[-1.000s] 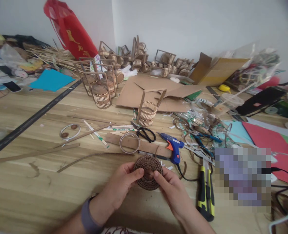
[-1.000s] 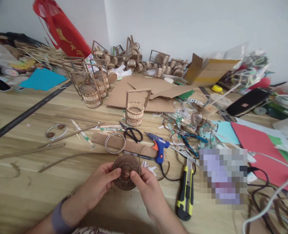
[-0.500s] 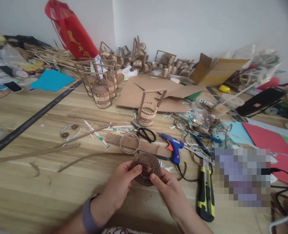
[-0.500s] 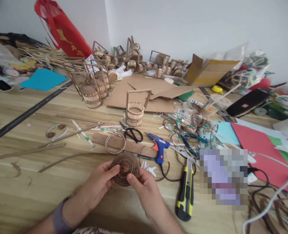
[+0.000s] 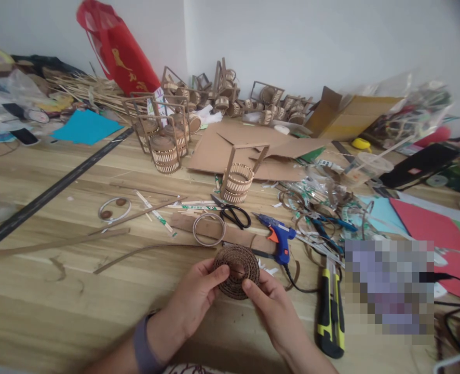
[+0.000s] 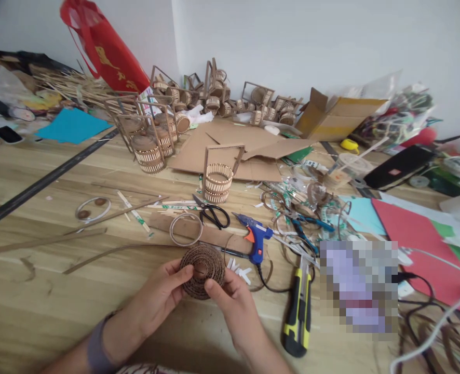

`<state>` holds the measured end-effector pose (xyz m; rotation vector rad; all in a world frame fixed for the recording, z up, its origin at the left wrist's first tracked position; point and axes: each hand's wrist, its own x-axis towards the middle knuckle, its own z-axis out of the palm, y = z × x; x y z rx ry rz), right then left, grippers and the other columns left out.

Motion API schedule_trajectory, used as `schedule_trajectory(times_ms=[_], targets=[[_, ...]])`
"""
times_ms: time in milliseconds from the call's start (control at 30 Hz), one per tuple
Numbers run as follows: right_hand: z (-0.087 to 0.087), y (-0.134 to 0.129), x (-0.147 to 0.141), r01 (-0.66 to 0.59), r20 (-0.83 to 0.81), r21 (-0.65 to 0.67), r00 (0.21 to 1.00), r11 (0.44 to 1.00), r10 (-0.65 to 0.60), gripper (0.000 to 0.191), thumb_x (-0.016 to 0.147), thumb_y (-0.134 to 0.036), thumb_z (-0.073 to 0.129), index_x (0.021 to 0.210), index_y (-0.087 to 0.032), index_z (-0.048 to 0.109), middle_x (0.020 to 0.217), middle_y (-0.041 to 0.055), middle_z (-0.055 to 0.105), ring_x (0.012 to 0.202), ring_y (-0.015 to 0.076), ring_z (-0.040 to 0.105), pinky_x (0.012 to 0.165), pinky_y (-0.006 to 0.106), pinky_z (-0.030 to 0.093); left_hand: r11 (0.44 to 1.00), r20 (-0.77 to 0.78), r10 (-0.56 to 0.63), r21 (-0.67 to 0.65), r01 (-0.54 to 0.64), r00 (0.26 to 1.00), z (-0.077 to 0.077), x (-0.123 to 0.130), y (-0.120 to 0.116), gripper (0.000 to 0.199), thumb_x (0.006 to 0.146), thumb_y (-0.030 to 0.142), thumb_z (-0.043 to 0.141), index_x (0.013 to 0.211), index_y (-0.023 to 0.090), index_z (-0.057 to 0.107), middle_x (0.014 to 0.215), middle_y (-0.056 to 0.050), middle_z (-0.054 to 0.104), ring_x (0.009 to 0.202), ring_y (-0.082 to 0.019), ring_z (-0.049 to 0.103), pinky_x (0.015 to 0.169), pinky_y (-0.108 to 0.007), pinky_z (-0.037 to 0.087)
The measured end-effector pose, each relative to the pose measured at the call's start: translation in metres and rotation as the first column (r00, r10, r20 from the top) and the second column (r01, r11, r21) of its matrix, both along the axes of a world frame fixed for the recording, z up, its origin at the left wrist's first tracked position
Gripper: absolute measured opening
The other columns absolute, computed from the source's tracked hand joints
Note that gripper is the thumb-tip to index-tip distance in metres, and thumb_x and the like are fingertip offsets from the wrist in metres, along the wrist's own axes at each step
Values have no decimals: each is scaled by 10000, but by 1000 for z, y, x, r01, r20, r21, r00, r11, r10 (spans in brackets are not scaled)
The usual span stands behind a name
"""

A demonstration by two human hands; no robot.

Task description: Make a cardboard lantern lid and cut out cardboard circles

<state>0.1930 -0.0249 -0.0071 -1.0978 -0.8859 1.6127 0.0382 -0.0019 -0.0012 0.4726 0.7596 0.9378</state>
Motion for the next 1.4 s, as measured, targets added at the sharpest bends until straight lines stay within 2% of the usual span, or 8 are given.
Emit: schedule_trajectory(times_ms=[233, 400, 533, 700, 900, 1100, 1300, 1400], targets=[[-2, 3, 5, 4, -10, 19, 1000, 1000, -4, 305, 797, -509, 756, 850, -209, 746, 850, 57, 754, 824, 227, 637, 821, 352, 479, 998, -19, -54, 43, 55, 998, 1, -2, 0, 383, 622, 423, 903, 857, 142, 793, 797, -73, 782, 835, -244, 711, 909, -377, 482], [1, 4, 7, -28, -54, 13, 998, 1000, 29, 329, 777, -520, 770, 853, -200, 748, 830, 58, 743, 823, 231, 632, 830, 364, 465, 995, -32, -83, 51, 85, 996, 3, -4, 1, 381, 612, 440, 904, 834, 148, 797, 770, -59, 778, 803, -225, 707, 886, -346, 485], [3, 6, 11, -67, 59, 43, 996, 997, 64, 376, 799, -569, 728, 862, -198, 729, 821, 51, 723, 821, 226, 611, 785, 334, 460, 988, -119, -107, 96, 119, 987, 4, -7, 3, 353, 640, 463, 878, 794, 155, 800, 733, -49, 770, 738, -195, 681, 815, -306, 493], [-1, 4, 10, 64, 241, 47, 968, 997, -74, 462, 814, -670, 639, 772, -212, 671, 673, 1, 624, 663, 185, 534, 626, 280, 431, 961, -285, -209, 116, 250, 936, 2, -7, -2, 443, 701, 573, 790, 797, 141, 789, 682, -61, 739, 663, -194, 636, 685, -295, 493], [-2, -6, -4, 183, 376, 64, 906, 981, -193, 525, 762, -733, 616, 632, -224, 618, 670, 0, 612, 667, 192, 529, 628, 282, 452, 958, -551, -56, 205, 200, 833, -4, -4, -11, 520, 820, 655, 615, 719, 154, 711, 684, -22, 652, 693, -179, 550, 622, -262, 434], [-13, -12, -6, 297, 400, -53, 881, 953, -252, 503, 728, -684, 665, 890, -215, 746, 1027, 64, 744, 1019, 269, 615, 902, 325, 465, 962, -546, -61, 191, 195, 836, -8, -3, -12, 495, 812, 639, 620, 708, 158, 678, 713, -11, 625, 709, -171, 514, 634, -261, 433], [-2, -6, -7, 345, 388, 24, 861, 938, -327, 413, 732, -640, 666, 695, -228, 686, 755, 34, 686, 778, 240, 601, 727, 315, 481, 962, -530, -66, 190, 194, 845, -3, -1, -8, 510, 796, 662, 607, 755, 160, 686, 743, -24, 645, 765, -199, 546, 702, -287, 453], [3, -5, -7, 282, 384, 48, 880, 958, -278, 476, 726, -689, 654, 619, -226, 618, 645, 0, 578, 658, 199, 515, 625, 293, 443, 962, -592, 5, 223, 158, 806, -2, -1, -10, 493, 834, 649, 557, 749, 176, 663, 735, -17, 630, 767, -202, 546, 688, -281, 446]])
